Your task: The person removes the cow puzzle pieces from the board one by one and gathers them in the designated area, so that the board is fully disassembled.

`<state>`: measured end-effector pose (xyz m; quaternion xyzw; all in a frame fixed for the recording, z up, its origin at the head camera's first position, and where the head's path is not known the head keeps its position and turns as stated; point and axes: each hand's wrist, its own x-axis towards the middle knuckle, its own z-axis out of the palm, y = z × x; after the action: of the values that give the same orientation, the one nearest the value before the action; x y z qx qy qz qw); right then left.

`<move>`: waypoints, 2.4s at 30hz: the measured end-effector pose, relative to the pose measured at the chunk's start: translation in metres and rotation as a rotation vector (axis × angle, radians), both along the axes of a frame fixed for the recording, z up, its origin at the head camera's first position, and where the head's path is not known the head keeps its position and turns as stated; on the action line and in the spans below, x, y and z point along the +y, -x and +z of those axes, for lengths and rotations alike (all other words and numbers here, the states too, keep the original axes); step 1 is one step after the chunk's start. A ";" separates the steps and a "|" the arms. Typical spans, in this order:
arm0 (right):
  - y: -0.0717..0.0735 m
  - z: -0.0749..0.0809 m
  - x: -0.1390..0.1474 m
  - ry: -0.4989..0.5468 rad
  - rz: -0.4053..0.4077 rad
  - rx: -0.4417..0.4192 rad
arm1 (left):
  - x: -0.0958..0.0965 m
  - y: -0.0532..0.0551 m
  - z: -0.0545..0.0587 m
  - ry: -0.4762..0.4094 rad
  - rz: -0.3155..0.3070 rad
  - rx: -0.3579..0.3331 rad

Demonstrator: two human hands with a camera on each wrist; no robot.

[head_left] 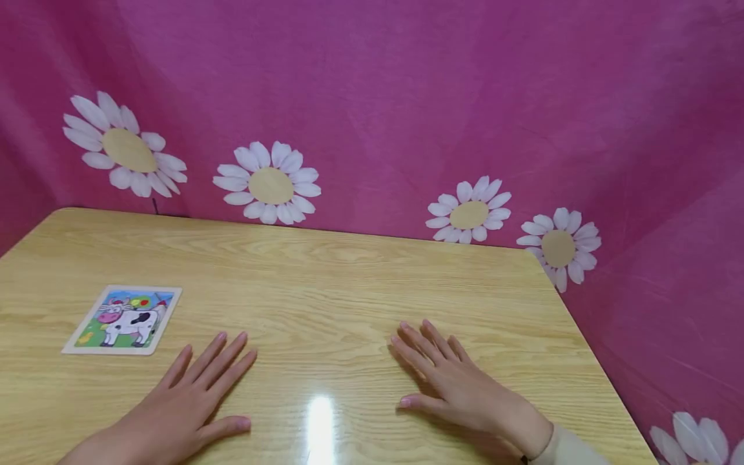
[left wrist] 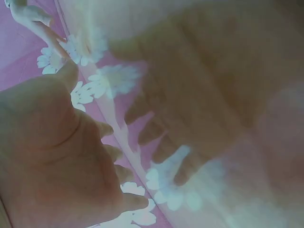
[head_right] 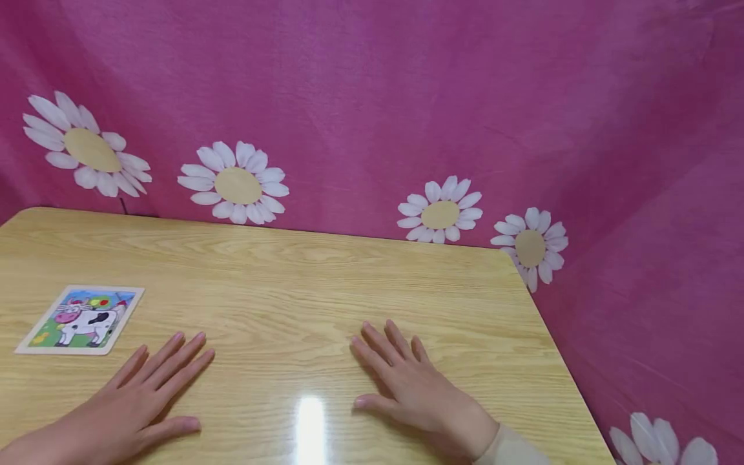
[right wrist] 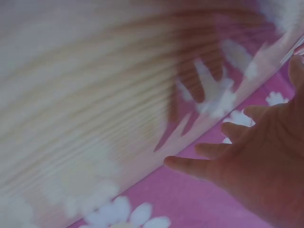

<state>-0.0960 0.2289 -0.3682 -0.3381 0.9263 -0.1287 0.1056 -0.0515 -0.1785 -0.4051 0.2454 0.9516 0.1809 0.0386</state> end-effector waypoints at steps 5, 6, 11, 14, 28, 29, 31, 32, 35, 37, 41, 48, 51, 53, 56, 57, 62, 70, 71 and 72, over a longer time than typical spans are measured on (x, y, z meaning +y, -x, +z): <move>0.003 0.001 -0.030 -0.026 0.113 -0.046 | -0.012 -0.009 -0.014 0.074 0.014 0.094; 0.004 0.001 -0.037 -0.033 0.140 -0.047 | -0.016 -0.012 -0.016 0.089 0.031 0.087; 0.009 0.004 -0.078 -0.055 0.266 -0.015 | -0.044 -0.020 -0.025 0.152 0.161 -0.007; 0.014 0.005 -0.102 -0.081 0.320 0.005 | -0.064 -0.021 -0.026 0.200 0.249 -0.072; 0.033 -0.001 -0.231 -0.340 0.406 0.010 | -0.148 0.004 -0.042 0.091 0.417 0.193; 0.035 -0.001 -0.241 -0.357 0.402 0.005 | -0.152 0.007 -0.043 0.086 0.422 0.185; 0.038 -0.003 -0.259 -0.387 0.390 0.007 | -0.159 0.014 -0.043 0.084 0.436 0.147; 0.039 -0.004 -0.268 -0.394 0.380 0.007 | -0.163 0.017 -0.044 0.083 0.436 0.139; 0.043 -0.005 -0.288 -0.407 0.363 0.005 | -0.169 0.023 -0.045 0.090 0.452 0.113; 0.044 -0.005 -0.298 -0.410 0.359 0.005 | -0.173 0.025 -0.048 0.091 0.454 0.118; 0.045 -0.006 -0.311 -0.436 0.363 0.028 | -0.173 0.025 -0.047 0.096 0.476 0.094; 0.047 -0.005 -0.315 -0.453 0.316 -0.015 | -0.171 0.023 -0.042 0.123 0.453 0.114; 0.047 -0.004 -0.312 -0.456 0.308 -0.043 | -0.167 0.021 -0.034 0.167 0.448 0.075; 0.047 -0.003 -0.307 -0.460 0.315 -0.051 | -0.162 0.020 -0.028 0.194 0.437 0.033; 0.048 -0.003 -0.294 -0.452 0.331 -0.058 | -0.153 0.018 -0.020 0.212 0.417 -0.031; 0.048 -0.003 -0.289 -0.447 0.337 -0.058 | -0.149 0.018 -0.019 0.209 0.405 -0.046; 0.046 -0.002 -0.255 -0.389 0.369 -0.054 | -0.131 0.014 -0.015 0.166 0.334 -0.081; 0.036 0.002 -0.205 -0.279 0.392 -0.046 | -0.094 0.010 -0.007 0.141 0.251 -0.092; 0.035 0.002 -0.198 -0.265 0.393 -0.047 | -0.089 0.009 -0.006 0.135 0.235 -0.083; 0.034 0.001 -0.191 -0.251 0.397 -0.044 | -0.084 0.008 -0.005 0.131 0.218 -0.073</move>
<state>-0.1302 0.0377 -0.3668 -0.4948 0.8479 0.0035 0.1905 -0.0593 -0.2623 -0.4097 0.1308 0.9803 0.1304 0.0694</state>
